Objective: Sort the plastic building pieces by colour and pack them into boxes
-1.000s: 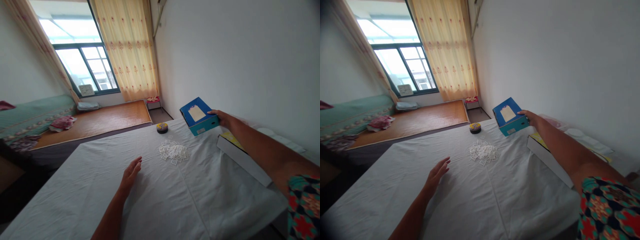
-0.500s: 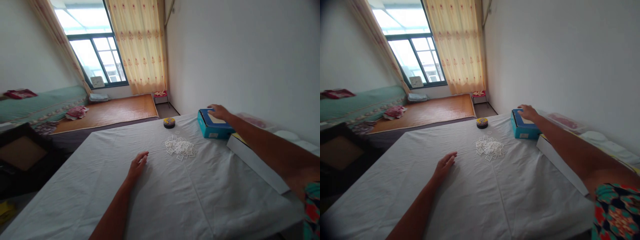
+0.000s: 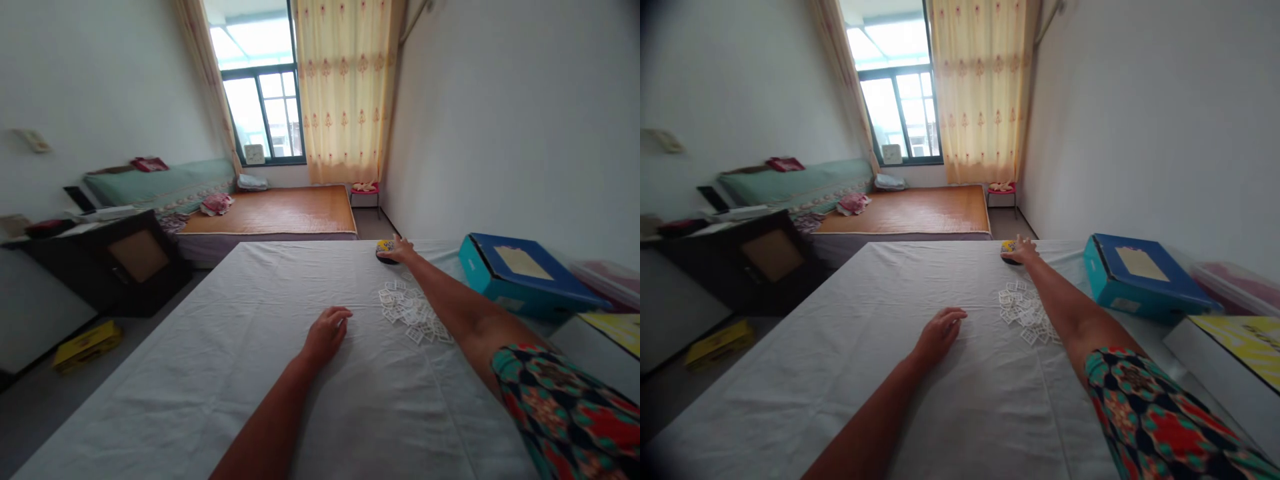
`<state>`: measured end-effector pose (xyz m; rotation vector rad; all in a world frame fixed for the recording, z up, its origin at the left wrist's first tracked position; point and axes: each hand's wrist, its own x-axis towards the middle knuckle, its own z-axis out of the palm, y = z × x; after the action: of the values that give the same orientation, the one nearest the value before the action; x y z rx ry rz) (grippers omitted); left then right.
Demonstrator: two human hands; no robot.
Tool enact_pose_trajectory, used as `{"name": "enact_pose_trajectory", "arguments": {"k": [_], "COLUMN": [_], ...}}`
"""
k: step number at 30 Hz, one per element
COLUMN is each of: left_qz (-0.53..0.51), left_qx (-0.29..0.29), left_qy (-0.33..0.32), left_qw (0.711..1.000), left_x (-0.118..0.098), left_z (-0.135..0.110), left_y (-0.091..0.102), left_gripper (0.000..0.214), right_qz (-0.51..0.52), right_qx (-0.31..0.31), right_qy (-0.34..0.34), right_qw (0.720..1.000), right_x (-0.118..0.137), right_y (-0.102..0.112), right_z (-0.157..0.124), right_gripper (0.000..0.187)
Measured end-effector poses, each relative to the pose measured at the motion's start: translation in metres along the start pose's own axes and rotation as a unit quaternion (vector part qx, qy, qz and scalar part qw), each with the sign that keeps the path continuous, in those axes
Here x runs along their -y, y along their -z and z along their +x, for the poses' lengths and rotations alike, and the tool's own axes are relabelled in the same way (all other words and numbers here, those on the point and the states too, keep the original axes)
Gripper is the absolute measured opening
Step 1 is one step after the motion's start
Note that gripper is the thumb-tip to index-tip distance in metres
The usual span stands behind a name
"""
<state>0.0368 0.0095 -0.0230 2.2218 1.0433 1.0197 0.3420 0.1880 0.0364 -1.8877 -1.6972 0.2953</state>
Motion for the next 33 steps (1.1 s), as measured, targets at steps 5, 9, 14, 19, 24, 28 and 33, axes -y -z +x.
{"name": "enact_pose_trajectory", "arguments": {"k": [5, 9, 14, 19, 24, 28, 33], "left_qz": [0.036, 0.038, -0.048, -0.161, -0.134, -0.107, -0.091], "left_qx": [0.011, -0.046, -0.095, -0.041, -0.019, 0.041, 0.092], "left_qy": [-0.03, -0.006, 0.024, 0.019, -0.031, -0.037, -0.055], "left_qw": [0.999, 0.998, 0.994, 0.986, 0.99, 0.993, 0.99], "left_x": [-0.001, 0.002, -0.002, -0.03, -0.054, -0.061, -0.065], "left_z": [0.0, 0.003, 0.006, 0.002, -0.001, -0.005, -0.008], "left_y": [-0.002, -0.001, -0.005, -0.017, -0.027, -0.031, -0.032], "left_gripper": [0.03, 0.042, 0.094, 0.1, 0.095, 0.094, 0.098], "right_qz": [0.079, 0.074, 0.159, 0.165, 0.166, 0.186, 0.221], "right_qx": [0.029, 0.058, 0.134, 0.093, 0.065, 0.071, 0.084], "right_qy": [0.045, 0.088, 0.271, 0.228, 0.211, 0.178, 0.154], "right_qw": [0.995, 0.992, 0.94, 0.955, 0.961, 0.964, 0.959], "right_x": [0.012, 0.035, 0.061, 0.065, 0.056, 0.044, 0.026], "right_y": [-0.003, -0.013, -0.02, 0.003, 0.029, 0.037, 0.038], "right_z": [-0.009, -0.046, -0.146, -0.222, -0.251, -0.269, -0.286], "right_gripper": [0.072, 0.081, 0.086, 0.08, 0.074, 0.076, 0.074]}}
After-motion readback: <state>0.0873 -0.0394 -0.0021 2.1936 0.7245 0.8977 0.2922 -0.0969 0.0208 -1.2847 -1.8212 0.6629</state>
